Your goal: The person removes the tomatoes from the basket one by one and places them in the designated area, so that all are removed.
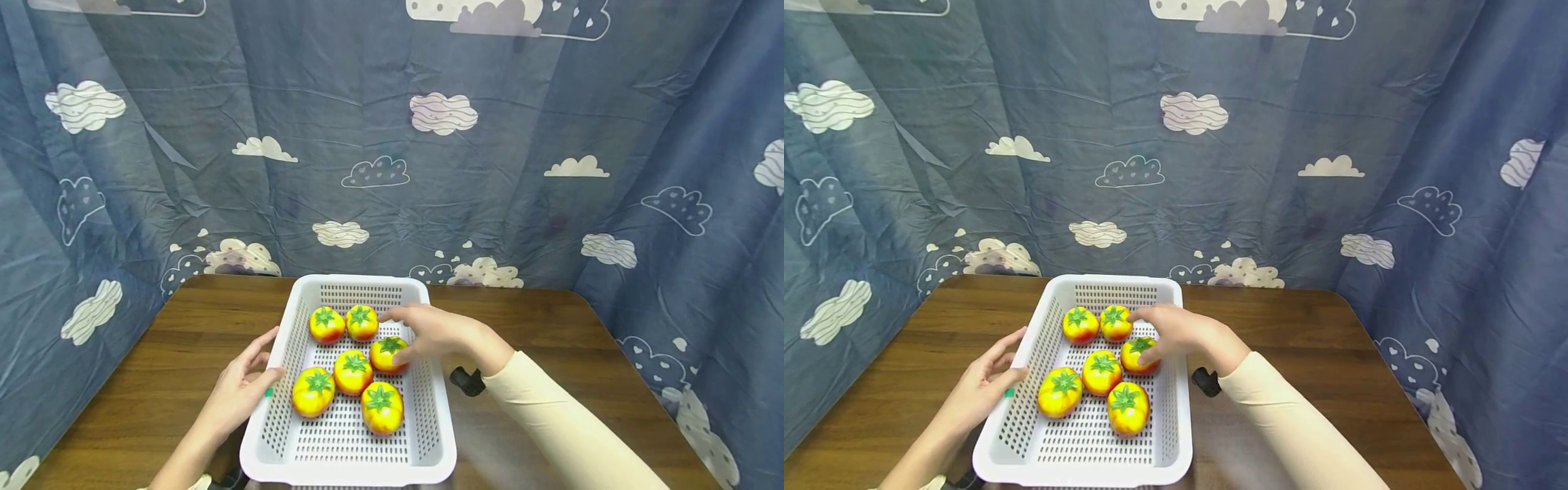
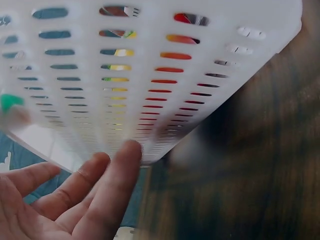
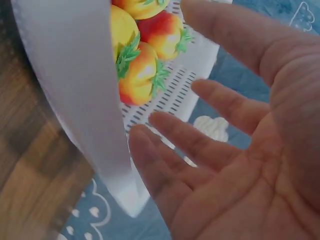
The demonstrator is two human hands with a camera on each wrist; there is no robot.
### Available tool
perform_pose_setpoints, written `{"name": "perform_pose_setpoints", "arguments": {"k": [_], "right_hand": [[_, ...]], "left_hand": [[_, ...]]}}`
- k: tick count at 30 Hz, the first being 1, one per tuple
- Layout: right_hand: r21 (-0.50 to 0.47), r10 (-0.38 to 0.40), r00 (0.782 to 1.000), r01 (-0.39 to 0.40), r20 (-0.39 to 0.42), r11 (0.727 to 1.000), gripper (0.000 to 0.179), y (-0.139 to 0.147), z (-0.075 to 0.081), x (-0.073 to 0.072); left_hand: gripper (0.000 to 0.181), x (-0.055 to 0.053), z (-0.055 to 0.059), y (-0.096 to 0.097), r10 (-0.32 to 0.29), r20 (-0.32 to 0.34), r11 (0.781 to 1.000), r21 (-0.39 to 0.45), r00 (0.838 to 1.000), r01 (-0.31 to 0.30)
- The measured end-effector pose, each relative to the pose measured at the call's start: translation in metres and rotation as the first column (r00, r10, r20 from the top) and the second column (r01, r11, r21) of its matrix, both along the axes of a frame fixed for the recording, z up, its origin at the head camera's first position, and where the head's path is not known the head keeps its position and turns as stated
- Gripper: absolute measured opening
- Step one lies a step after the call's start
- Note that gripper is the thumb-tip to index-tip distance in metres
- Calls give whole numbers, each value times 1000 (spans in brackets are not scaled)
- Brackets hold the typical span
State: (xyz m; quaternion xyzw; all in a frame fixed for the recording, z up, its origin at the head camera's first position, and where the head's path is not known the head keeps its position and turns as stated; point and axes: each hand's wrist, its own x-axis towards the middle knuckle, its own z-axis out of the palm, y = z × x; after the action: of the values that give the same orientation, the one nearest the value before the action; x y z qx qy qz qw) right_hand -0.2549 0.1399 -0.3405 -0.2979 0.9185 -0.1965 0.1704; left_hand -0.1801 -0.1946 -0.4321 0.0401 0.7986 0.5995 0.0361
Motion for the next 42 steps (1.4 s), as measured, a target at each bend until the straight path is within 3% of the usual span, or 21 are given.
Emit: {"name": "perform_pose_setpoints", "arguments": {"k": [3,6,10,16,18,23,28,37,42], "right_hand": [[-18,16,994,-15,108,1000,72,-3,-3,-11],[-17,-5,973,9,232,1000,74,-6,-3,-21],[13,6,952,-10,305,1000,73,-12,-2,-32],[123,-5,963,-30,270,992,68,-25,-8,-38],[189,-15,974,-29,225,982,67,-31,-10,-36],[300,-92,979,33,183,953,66,-44,-14,-31],[307,-153,961,77,232,949,57,-47,-19,-30],[310,-127,976,67,178,948,52,-47,-21,-31],[258,-170,954,104,246,960,50,-47,-22,-30]], "left_hand": [[66,0,-2,-1,-27,12,999,26,1000,27],[67,0,-5,-4,-70,14,996,52,997,69],[67,-1,-7,-7,-121,13,989,90,993,119],[67,-1,-8,-8,-150,27,981,131,988,145],[68,-1,-8,-9,-150,32,981,131,988,145],[67,-1,-8,-9,-143,33,983,125,989,137],[67,0,-9,-9,-144,35,982,126,989,139],[68,-2,-10,-9,-151,28,979,143,988,146],[68,-2,-9,-9,-164,27,972,176,986,157]]}}
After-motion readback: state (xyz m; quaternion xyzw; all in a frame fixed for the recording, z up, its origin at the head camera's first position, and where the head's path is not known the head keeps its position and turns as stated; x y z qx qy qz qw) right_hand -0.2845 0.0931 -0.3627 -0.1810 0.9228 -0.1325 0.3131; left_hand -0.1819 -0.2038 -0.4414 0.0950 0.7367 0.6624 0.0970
